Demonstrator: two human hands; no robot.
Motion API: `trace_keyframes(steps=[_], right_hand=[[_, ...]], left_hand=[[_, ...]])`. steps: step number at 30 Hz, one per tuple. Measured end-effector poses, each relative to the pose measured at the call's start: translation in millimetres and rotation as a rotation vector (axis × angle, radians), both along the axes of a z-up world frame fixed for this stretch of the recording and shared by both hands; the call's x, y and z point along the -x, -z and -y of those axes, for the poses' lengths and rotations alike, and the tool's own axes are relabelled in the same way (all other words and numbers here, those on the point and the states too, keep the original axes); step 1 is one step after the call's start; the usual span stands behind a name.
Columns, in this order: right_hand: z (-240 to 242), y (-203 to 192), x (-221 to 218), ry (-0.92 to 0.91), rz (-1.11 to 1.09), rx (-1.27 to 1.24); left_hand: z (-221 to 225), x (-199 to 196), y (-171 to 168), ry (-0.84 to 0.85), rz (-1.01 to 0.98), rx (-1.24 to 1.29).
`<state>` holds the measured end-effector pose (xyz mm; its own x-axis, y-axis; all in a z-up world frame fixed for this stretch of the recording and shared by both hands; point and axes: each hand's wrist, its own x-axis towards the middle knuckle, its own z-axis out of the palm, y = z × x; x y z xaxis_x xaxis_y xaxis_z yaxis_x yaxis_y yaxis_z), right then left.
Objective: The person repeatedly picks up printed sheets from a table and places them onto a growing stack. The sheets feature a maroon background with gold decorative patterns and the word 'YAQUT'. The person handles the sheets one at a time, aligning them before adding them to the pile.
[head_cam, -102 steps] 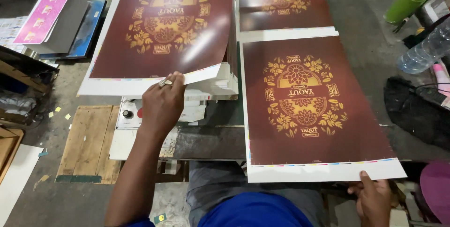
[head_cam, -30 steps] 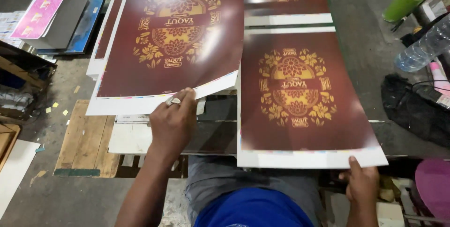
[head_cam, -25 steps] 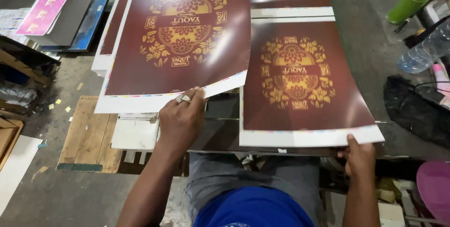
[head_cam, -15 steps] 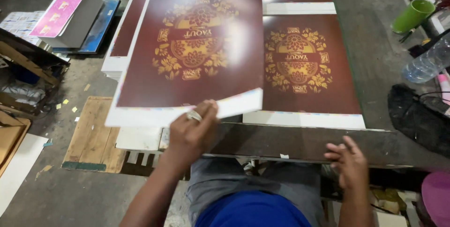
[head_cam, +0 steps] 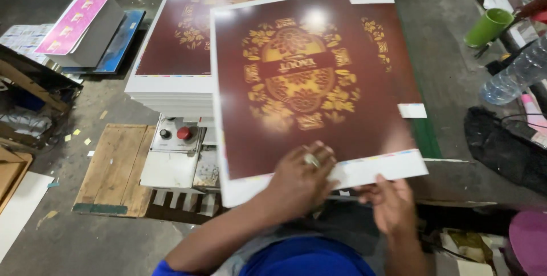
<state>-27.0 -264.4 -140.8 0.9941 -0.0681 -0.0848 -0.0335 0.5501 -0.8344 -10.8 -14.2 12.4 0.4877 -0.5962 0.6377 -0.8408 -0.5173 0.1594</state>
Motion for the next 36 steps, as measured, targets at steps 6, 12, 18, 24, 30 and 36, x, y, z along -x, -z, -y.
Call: trace_keyframes(steps=[6, 12, 18, 24, 30, 36], right_hand=[[99.6, 70.8, 22.9, 0.230, -0.001, 0.077], [139.1, 87.7, 59.8, 0.390, -0.096, 0.166], [164.0, 114.3, 91.2, 0.475, -0.161, 0.267], [144.8, 93.5, 93.6, 0.474, -0.284, 0.421], [137.3, 110.4, 86.3, 0.412, -0.269, 0.393], [121.7, 93.1, 29.8, 0.393, -0.301, 0.466]], left_hand=[[-89.5, -89.5, 21.9, -0.588, -0.262, -0.334], [-139.5, -144.1, 36.9, -0.694, 0.223, -0.287], [-143.5, -127.4, 49.3, -0.757, -0.091, -0.374], [-171.5, -130.6, 55.7, -0.686, 0.135, -0.324], [-136.7, -64.6, 15.7, -0.799, -0.012, -0.305], [-117.5, -38.4, 1.5, -0.647, 0.195, -0.077]])
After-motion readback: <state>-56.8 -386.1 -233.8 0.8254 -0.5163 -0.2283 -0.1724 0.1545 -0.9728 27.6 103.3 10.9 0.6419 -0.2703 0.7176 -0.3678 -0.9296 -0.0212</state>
